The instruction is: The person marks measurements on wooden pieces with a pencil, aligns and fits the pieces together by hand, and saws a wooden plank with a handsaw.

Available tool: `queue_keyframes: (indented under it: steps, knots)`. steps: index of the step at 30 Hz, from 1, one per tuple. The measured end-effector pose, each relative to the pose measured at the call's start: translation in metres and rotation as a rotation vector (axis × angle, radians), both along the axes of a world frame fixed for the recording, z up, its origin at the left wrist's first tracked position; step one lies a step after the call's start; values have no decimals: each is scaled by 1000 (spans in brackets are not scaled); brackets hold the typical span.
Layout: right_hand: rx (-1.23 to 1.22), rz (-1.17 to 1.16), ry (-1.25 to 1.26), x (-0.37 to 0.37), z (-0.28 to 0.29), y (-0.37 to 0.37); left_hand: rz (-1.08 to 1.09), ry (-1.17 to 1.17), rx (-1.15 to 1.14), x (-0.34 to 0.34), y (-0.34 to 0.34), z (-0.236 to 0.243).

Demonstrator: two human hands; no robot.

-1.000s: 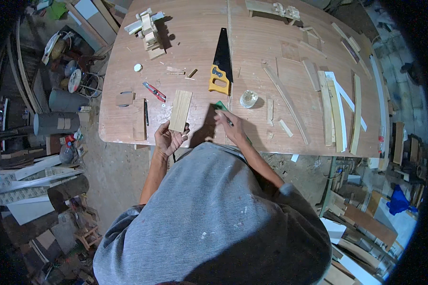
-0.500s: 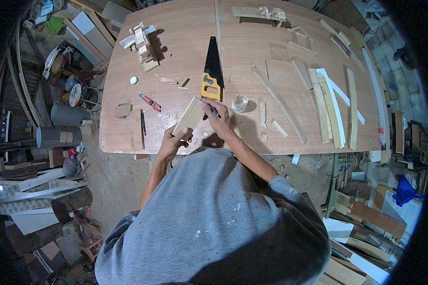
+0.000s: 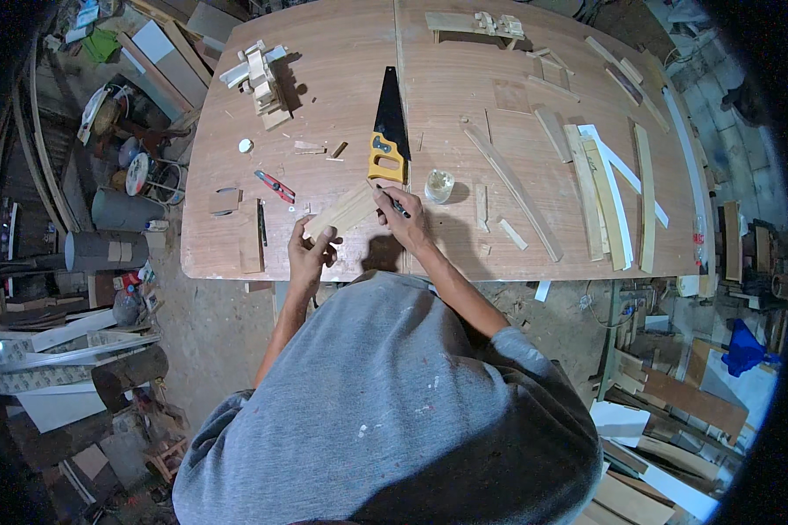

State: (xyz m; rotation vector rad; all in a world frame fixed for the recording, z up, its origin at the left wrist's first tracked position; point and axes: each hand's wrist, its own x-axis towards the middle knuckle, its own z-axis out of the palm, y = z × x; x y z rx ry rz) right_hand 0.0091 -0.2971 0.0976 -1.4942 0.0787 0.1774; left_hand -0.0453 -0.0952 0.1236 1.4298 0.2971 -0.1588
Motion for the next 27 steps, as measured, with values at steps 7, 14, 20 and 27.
queue_keyframes:
  steps: [7, 14, 20, 27]
  knots:
    - [-329, 66, -191, -8, -15, -2, 14, 8, -19, 0, 4, -3]
    - [-359, 76, -7, -9, -18, -9, -72, -15, 145, -2, -1, -11]
    - [-207, 90, 22, -14, -14, 7, -41, -196, 207, -8, 2, -20]
    - [563, 24, 197, -14, -12, 18, -157, -384, 406, -14, 9, -14]
